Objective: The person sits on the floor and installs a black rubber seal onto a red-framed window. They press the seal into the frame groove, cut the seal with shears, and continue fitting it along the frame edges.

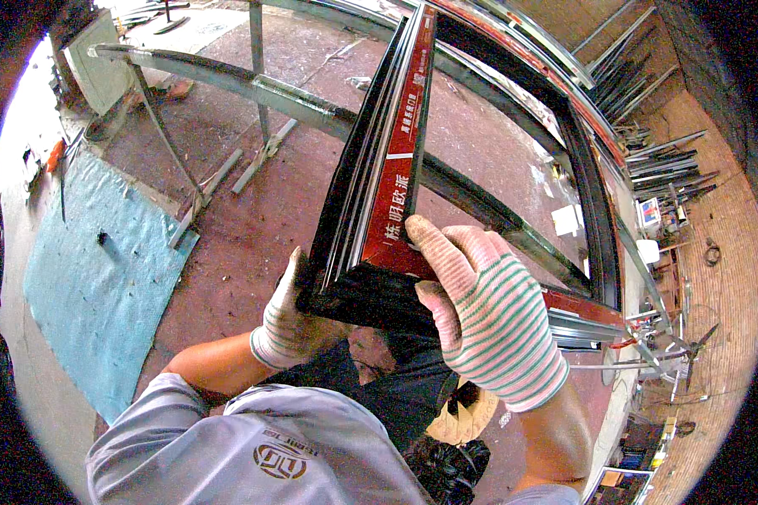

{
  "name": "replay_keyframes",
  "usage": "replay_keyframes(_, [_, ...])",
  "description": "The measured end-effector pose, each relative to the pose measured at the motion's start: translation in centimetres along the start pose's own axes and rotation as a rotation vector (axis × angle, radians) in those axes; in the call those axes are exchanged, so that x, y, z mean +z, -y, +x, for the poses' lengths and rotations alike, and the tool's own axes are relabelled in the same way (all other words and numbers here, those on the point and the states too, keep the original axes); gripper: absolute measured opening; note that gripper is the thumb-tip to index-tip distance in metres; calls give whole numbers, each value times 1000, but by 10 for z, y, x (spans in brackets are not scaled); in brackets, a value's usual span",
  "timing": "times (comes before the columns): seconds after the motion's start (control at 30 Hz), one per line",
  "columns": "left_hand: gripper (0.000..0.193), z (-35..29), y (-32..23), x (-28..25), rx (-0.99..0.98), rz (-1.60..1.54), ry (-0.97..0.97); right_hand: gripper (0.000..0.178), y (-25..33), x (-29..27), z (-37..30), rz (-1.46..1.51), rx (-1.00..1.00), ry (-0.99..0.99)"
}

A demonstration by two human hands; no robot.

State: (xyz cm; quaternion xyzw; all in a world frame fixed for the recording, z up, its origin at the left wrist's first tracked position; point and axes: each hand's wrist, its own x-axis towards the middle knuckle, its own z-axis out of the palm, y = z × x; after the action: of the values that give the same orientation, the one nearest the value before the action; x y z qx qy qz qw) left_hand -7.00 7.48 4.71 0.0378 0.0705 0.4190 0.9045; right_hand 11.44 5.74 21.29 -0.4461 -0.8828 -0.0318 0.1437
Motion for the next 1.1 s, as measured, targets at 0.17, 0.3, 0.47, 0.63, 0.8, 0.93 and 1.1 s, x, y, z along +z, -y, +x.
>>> replay_keyframes(0.17, [63,1,1,-7,-3,4,25,58,-15,2,6,129,-64,-39])
replay_keyframes(0.3, [64,-2,-2,0,34,-6,106,55,-12,3,14,162,-26,-44])
replay_keyframes(0.47, [63,-2,-1,-8,-42,-47,104,54,-3,-3,18,51,58,33])
replay_keyframes(0.63, [70,-1,0,-5,4,-14,94,54,3,2,21,23,86,-17])
replay_keyframes(0.8, [81,1,-1,0,0,15,38,55,7,5,23,34,120,-51])
replay_keyframes(0.93, [90,3,-1,4,-18,45,-35,51,16,4,26,2,183,-40])
replay_keyframes(1.1, [83,-3,-6,5,-38,277,105,50,19,6,25,-45,189,-55])
